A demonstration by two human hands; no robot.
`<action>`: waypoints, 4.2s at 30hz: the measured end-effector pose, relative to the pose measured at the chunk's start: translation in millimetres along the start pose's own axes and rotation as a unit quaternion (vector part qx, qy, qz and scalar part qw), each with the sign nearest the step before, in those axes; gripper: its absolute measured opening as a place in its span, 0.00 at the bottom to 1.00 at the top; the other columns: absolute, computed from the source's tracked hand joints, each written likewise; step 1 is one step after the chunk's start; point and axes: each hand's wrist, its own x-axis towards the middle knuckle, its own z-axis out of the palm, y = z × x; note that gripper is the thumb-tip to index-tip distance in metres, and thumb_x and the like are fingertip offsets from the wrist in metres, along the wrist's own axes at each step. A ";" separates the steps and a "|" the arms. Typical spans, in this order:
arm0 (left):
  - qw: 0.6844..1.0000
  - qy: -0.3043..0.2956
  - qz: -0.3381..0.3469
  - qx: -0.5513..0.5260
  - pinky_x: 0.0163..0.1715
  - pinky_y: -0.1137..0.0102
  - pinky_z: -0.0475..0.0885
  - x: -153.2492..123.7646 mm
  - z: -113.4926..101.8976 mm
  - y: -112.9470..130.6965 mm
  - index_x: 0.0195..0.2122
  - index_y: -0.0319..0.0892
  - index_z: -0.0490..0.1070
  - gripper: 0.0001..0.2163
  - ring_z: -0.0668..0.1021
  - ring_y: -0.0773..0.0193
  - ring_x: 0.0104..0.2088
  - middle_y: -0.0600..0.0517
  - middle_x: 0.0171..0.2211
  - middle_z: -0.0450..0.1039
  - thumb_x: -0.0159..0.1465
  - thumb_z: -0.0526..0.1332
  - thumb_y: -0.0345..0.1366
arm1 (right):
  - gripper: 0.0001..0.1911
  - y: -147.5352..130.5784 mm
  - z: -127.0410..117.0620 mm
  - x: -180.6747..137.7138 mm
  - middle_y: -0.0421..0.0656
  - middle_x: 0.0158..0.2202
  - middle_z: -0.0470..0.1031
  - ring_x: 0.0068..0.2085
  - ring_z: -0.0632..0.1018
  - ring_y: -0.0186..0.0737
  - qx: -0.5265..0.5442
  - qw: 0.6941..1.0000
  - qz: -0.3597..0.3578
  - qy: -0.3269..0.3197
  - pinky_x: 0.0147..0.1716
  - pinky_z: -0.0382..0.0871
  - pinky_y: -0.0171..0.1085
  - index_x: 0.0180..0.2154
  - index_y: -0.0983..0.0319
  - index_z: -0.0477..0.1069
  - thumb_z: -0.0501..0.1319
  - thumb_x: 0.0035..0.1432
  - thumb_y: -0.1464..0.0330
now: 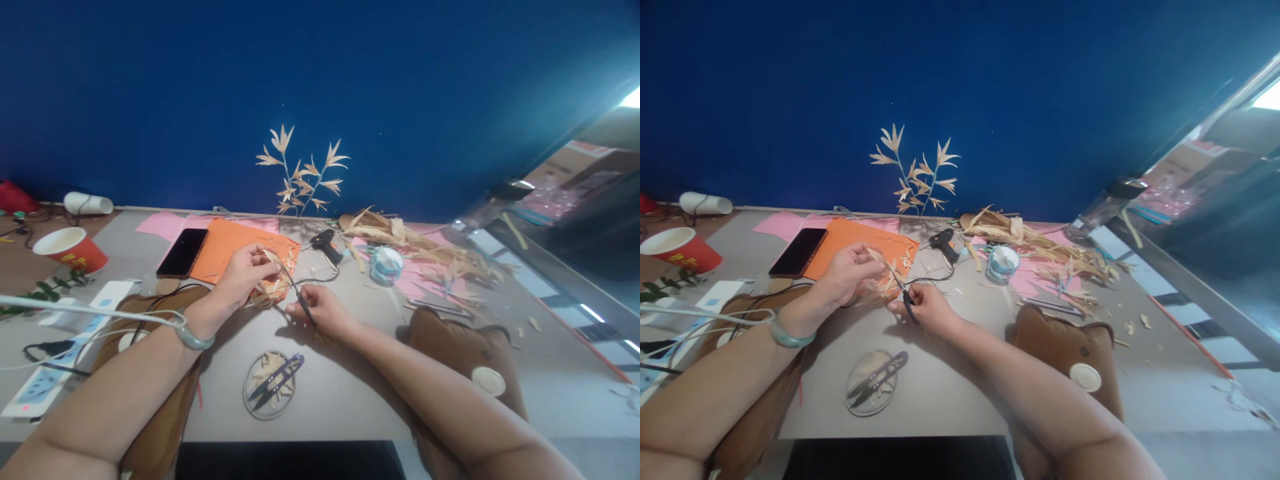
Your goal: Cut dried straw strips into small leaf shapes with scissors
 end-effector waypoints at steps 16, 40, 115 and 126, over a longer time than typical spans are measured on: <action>1.000 0.006 0.015 0.019 0.22 0.76 0.68 -1.7 1.8 3.2 0.27 0.39 0.66 0.12 0.73 0.70 0.21 0.57 0.20 0.71 0.45 0.69 0.32 | 0.24 -2.1 1.3 -0.7 0.33 0.12 0.63 0.16 0.62 0.28 0.012 0.998 -0.029 0.056 0.17 0.53 0.30 0.19 0.61 0.57 0.68 0.45 0.54; 0.983 -0.141 -0.071 0.094 0.18 0.76 0.64 -7.4 7.5 -6.7 0.38 0.38 0.71 0.14 0.73 0.70 0.18 0.55 0.21 0.71 0.49 0.68 0.32 | 0.15 -9.2 -0.9 -6.1 0.40 0.28 0.72 0.29 0.71 0.36 0.056 0.977 -0.122 0.165 0.31 0.67 0.36 0.31 0.60 0.63 0.66 0.46 0.61; 1.000 -0.025 0.000 -0.001 0.25 0.73 0.71 -1.9 7.2 0.4 0.28 0.37 0.71 0.12 0.75 0.68 0.22 0.52 0.22 0.74 0.51 0.68 0.42 | 0.23 -3.1 1.8 -1.7 0.33 0.17 0.63 0.21 0.65 0.29 0.042 0.999 -0.024 0.019 0.20 0.57 0.30 0.23 0.61 0.58 0.71 0.40 0.57; 0.995 -0.044 0.027 0.084 0.26 0.75 0.70 -2.6 3.6 -1.7 0.28 0.38 0.73 0.08 0.75 0.69 0.23 0.54 0.23 0.74 0.54 0.64 0.38 | 0.23 -1.6 1.7 -3.4 0.34 0.17 0.65 0.21 0.66 0.30 0.011 1.000 -0.008 0.006 0.20 0.55 0.29 0.24 0.61 0.57 0.69 0.43 0.55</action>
